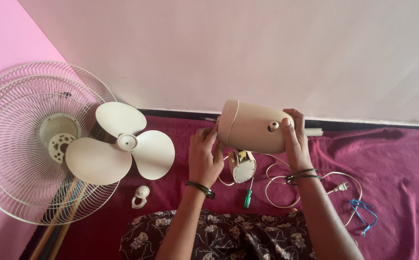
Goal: The person disassembles a small electric fan by removing the rear grille and then using a screwdriver to loosen screws on the fan housing. The person removes the rear cover and continues to unscrew components while seated on the floor.
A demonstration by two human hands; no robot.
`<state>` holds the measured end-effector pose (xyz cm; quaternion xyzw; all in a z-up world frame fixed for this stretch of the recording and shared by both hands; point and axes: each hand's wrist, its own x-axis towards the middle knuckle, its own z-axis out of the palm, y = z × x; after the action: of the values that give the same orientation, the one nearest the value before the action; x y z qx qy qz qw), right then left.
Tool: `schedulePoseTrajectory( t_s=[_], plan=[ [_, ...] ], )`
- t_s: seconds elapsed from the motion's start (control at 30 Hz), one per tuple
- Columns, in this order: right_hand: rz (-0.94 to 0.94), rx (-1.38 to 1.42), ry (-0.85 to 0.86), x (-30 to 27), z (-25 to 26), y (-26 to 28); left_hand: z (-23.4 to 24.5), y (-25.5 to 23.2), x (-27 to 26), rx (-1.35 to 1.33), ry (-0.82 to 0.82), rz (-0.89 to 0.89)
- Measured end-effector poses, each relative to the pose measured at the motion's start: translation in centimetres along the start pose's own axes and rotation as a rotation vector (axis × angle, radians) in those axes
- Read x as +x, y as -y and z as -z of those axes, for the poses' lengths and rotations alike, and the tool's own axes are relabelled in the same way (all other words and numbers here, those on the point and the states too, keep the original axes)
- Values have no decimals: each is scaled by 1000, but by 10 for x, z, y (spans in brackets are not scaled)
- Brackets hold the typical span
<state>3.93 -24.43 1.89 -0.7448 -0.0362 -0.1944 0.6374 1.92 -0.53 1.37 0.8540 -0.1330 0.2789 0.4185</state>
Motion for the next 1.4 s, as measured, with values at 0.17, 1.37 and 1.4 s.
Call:
schedulePoseTrajectory(
  t_s=[0.17, 1.37, 1.4],
  plan=[
    [-71, 109, 63, 7, 8, 2, -2, -6, -3, -106, 31, 25],
    [216, 133, 146, -81, -32, -7, 22, -18, -22, 30, 65, 365],
    [252, 106, 170, -83, -37, -8, 27, -10, -20, -19, 80, 432]
  ],
)
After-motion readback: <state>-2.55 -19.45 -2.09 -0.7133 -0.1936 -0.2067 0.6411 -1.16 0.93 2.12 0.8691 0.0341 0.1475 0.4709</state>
